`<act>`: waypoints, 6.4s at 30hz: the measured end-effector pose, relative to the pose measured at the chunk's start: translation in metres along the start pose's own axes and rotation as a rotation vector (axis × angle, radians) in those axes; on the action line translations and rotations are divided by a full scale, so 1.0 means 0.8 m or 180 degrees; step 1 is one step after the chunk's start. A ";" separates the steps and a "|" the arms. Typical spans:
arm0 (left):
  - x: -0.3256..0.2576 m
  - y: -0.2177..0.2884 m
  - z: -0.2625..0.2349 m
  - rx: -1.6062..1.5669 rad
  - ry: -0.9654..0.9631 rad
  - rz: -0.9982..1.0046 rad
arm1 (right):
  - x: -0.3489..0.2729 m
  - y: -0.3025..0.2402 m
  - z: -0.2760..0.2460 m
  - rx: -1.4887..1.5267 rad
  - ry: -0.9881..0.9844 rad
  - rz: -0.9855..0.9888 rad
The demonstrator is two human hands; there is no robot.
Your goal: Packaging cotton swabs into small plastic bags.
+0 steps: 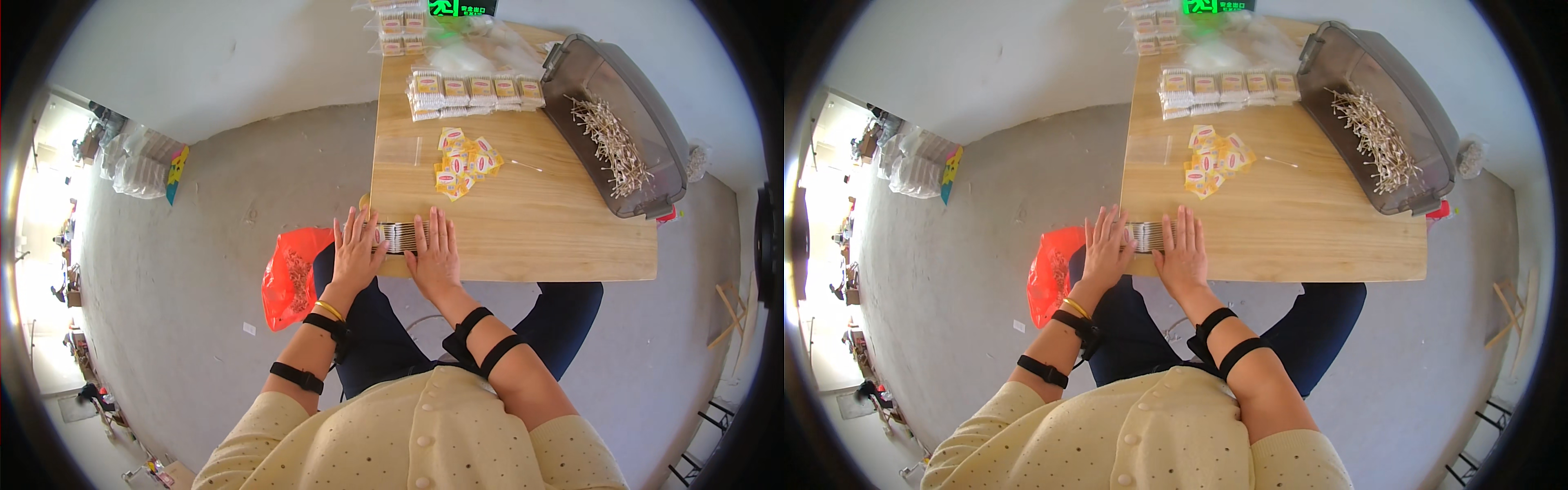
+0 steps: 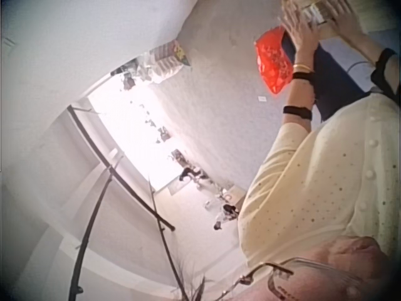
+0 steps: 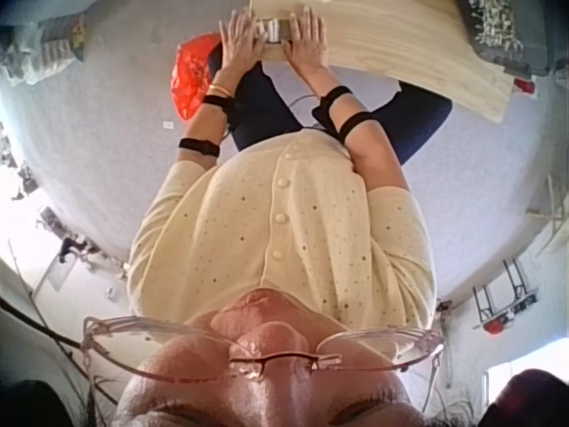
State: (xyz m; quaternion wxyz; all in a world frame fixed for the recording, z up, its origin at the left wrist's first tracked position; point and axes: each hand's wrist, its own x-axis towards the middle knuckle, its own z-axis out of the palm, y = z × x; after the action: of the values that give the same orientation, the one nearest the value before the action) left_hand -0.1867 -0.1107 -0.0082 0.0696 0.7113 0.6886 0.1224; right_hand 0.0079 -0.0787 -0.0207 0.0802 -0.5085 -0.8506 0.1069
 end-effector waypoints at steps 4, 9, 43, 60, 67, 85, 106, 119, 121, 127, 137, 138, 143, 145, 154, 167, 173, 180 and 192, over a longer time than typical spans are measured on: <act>0.003 -0.013 0.004 -0.0155 0.0152 -0.0196 | 0.001 -0.003 0.001 0.0021 -0.0051 0.0016; 0.010 -0.052 0.024 -0.1057 0.1006 -0.1227 | 0.002 -0.016 -0.001 0.0027 -0.0008 -0.0050; 0.025 -0.056 0.050 -0.2846 0.0798 -0.1819 | 0.005 -0.025 0.003 0.0041 0.0008 -0.0042; 0.023 -0.054 0.076 -0.4306 0.0702 -0.2298 | 0.004 -0.024 0.002 -0.0037 -0.0103 -0.0038; 0.025 -0.054 0.073 -0.4262 0.0778 -0.2172 | 0.011 -0.039 0.013 0.0107 0.0052 -0.0131; 0.017 -0.087 0.032 -0.3155 0.0628 -0.2256 | 0.012 -0.012 -0.006 -0.0097 -0.0158 -0.0359; 0.018 -0.070 0.043 -0.2554 0.1151 -0.1624 | 0.026 -0.072 0.019 0.0050 -0.0117 -0.0235; 0.004 -0.097 0.066 -0.2252 0.0671 -0.1764 | 0.023 -0.046 0.037 0.1005 0.0361 -0.0553; -0.008 -0.128 0.067 -0.2455 0.0746 -0.1870 | 0.029 -0.023 0.017 0.1176 0.0532 -0.0650; -0.033 -0.145 0.037 -0.2688 0.0969 -0.1730 | 0.026 0.152 -0.057 0.0647 0.1132 0.0447; -0.039 -0.028 -0.004 -0.2951 0.1115 -0.1556 | 0.054 0.434 -0.195 -0.0240 0.1679 0.2265; -0.033 0.002 -0.009 -0.2856 0.0856 -0.1299 | 0.064 0.451 -0.198 -0.0389 0.1794 0.2193; 0.004 0.133 -0.010 -0.2419 -0.0376 -0.0160 | 0.115 0.516 -0.217 -0.0554 0.1893 0.1835; 0.014 0.159 0.001 -0.2302 -0.0640 0.0012 | 0.135 0.529 -0.218 -0.0479 0.1818 0.1661; 0.039 0.173 0.034 -0.2103 -0.1239 0.0099 | 0.184 0.564 -0.219 -0.0789 0.1284 0.1968; 0.038 0.176 0.038 -0.1881 -0.0953 0.0277 | 0.179 0.576 -0.233 -0.0042 0.2100 0.1194; 0.037 0.178 0.034 -0.1860 -0.0796 0.0314 | 0.133 0.489 -0.200 0.0882 0.1107 0.1159; 0.036 0.180 0.036 -0.1838 -0.0746 0.0371 | 0.092 0.449 -0.178 0.0522 0.1117 0.1379; 0.037 0.183 0.038 -0.1748 -0.0720 0.0392 | 0.059 0.509 -0.204 -0.1682 0.0589 0.1702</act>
State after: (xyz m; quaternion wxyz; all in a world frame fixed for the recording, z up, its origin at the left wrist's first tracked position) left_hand -0.0373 -0.0854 0.0040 0.3280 0.7154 0.5732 0.2280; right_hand 0.3712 0.1663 0.0307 -0.0079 -0.7230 -0.6754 -0.1452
